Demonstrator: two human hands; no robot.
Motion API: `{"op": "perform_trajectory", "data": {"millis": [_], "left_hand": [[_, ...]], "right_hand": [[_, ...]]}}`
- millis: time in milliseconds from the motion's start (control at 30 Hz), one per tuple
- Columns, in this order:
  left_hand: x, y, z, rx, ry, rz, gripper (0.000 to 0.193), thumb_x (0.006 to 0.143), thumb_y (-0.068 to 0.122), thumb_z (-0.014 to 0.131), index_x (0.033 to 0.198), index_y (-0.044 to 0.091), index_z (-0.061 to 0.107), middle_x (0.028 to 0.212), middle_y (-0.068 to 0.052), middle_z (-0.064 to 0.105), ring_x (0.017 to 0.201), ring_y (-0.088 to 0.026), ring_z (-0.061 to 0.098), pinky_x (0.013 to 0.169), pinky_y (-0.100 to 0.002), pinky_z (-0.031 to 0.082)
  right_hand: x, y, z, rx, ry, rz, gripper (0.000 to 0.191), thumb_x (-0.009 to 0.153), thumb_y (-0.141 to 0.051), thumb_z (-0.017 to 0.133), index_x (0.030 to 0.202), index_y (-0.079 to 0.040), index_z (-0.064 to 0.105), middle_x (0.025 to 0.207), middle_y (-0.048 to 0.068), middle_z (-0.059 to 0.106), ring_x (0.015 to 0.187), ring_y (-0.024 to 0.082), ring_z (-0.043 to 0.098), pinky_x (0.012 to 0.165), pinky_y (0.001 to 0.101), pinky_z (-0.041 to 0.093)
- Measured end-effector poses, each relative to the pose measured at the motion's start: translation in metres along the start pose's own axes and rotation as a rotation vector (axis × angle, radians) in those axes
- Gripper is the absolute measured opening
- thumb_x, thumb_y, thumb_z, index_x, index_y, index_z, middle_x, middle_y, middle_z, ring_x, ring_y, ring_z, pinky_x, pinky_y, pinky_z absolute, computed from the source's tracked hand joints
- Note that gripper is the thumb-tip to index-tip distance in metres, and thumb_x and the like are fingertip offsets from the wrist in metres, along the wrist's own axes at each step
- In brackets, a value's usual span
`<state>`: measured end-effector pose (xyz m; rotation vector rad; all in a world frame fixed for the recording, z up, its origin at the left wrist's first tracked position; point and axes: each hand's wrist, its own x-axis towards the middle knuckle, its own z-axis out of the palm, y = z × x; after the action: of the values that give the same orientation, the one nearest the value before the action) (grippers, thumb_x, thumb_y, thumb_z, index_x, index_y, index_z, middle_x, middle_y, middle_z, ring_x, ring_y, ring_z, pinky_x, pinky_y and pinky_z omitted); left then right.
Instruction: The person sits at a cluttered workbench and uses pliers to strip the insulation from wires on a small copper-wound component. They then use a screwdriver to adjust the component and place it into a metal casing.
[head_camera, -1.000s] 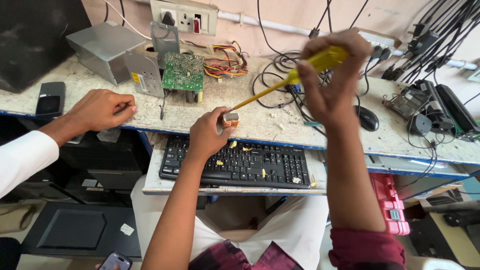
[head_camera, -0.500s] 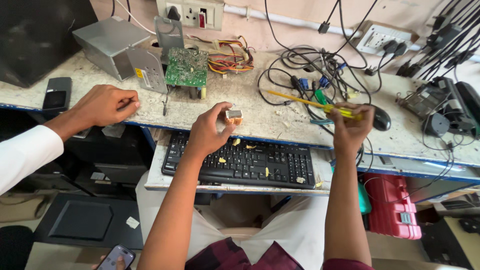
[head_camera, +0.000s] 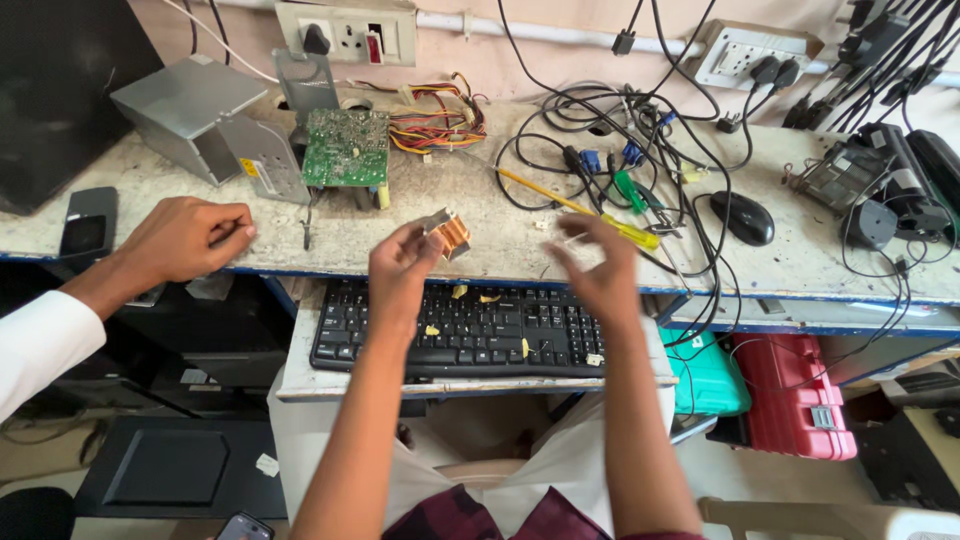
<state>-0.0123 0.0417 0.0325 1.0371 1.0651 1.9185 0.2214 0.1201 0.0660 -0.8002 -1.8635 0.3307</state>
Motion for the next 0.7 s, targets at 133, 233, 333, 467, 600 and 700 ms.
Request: {"op": "perform_trajectory", "data": {"millis": [133,233,333,467,600,700], "left_hand": [[-0.029,0.001,0.024,-0.42,0.068,-0.049,0.047,0.096,0.022,0.078,0.128,-0.01,0.065,0.112,-0.013,0.073,0.103,-0.018,0.066,0.097,-0.031,0.05],[-0.05,0.007,0.039,-0.589,-0.038,-0.091,0.056,0.092,0.027,0.079,0.134,-0.007,0.06,0.118,-0.011,0.072,0.108,-0.017,0.066,0.1,-0.032,0.051],[-0.066,0.018,0.046,-0.513,-0.122,0.005,0.06,0.094,0.026,0.081,0.14,-0.005,0.057,0.122,-0.01,0.068,0.111,-0.017,0.064,0.099,-0.035,0.05],[-0.075,0.037,0.047,-0.254,-0.162,0.166,0.055,0.091,0.027,0.082,0.132,0.0,0.058,0.129,-0.01,0.066,0.119,-0.017,0.062,0.105,-0.036,0.049],[-0.077,0.057,0.042,0.296,-0.155,0.543,0.047,0.091,0.028,0.083,0.127,0.004,0.065,0.128,-0.011,0.069,0.123,-0.018,0.062,0.109,-0.034,0.048],[-0.079,0.068,0.039,0.487,-0.148,0.634,0.045,0.088,0.029,0.086,0.123,0.006,0.07,0.12,-0.009,0.073,0.114,-0.018,0.062,0.104,-0.031,0.049]], "right_hand": [[-0.026,-0.038,0.043,0.409,-0.134,0.075,0.043,0.08,-0.015,0.086,0.117,0.0,0.069,0.104,0.008,0.072,0.091,0.013,0.072,0.081,0.0266,0.059],[-0.058,-0.068,0.065,0.632,0.113,0.094,0.038,0.088,-0.015,0.083,0.117,0.005,0.069,0.104,0.009,0.067,0.093,0.013,0.066,0.082,0.0254,0.055],[-0.071,-0.082,0.068,0.679,0.278,0.135,0.031,0.097,-0.016,0.076,0.118,0.007,0.071,0.102,0.009,0.064,0.09,0.012,0.059,0.076,0.0236,0.048],[-0.072,-0.084,0.056,0.489,0.297,0.061,0.029,0.099,-0.014,0.069,0.12,0.007,0.071,0.103,0.011,0.067,0.088,0.013,0.059,0.075,0.0242,0.046],[-0.07,-0.081,0.043,0.502,0.31,-0.106,0.027,0.1,-0.013,0.069,0.12,0.005,0.067,0.11,0.014,0.068,0.096,0.018,0.063,0.084,0.0285,0.05],[-0.07,-0.082,0.038,0.505,0.327,-0.161,0.028,0.103,-0.016,0.07,0.121,0.004,0.064,0.114,0.016,0.069,0.102,0.021,0.065,0.09,0.0314,0.053]]}}
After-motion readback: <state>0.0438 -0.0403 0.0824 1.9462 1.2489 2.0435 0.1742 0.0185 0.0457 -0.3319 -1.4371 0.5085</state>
